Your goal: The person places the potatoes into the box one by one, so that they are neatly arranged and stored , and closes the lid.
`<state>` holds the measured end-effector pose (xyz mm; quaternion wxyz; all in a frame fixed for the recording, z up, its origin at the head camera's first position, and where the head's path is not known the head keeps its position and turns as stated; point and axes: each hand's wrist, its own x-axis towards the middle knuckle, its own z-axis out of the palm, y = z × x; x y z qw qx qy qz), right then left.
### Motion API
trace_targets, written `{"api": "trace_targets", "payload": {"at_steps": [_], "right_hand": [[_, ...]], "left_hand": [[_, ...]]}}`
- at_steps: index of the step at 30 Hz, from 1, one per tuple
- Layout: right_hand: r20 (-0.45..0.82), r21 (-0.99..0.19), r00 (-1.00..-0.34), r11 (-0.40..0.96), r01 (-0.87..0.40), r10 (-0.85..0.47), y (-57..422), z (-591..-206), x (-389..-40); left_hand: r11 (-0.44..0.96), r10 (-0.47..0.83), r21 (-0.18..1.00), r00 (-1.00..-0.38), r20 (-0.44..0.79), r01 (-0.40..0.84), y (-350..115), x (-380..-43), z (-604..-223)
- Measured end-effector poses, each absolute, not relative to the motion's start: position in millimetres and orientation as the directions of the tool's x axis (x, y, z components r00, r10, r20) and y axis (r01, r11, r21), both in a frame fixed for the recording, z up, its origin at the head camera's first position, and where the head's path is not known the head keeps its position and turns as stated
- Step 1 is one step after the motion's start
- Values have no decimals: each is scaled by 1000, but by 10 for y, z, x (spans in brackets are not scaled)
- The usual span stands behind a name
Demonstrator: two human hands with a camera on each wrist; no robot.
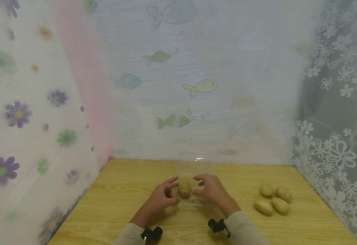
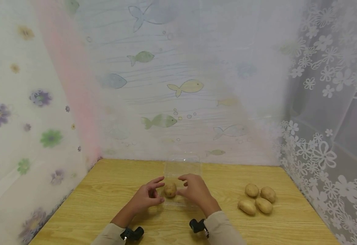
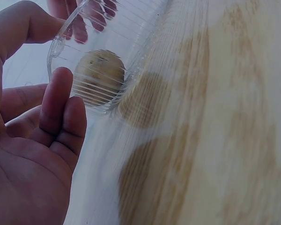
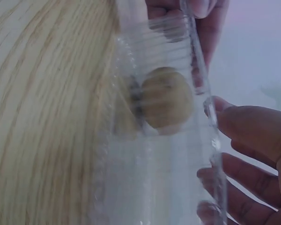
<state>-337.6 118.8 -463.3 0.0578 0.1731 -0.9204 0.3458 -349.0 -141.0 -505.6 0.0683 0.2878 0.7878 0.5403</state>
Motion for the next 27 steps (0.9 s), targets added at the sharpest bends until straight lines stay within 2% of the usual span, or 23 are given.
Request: {"api": "trace_targets", "payload": {"at_steps": [18,27], "right_hand": [[344,-582,-918,722,-373,-196,1728,-4445,-3023],[422,-502,-887,767,-399,-185,2136,-4357,-2896]], "left_hand": [[269,497,887,-843,205,375,-1360,-3283,-5029],[257,492,889,-843,217,378,-1318,-3180,-5045]]}}
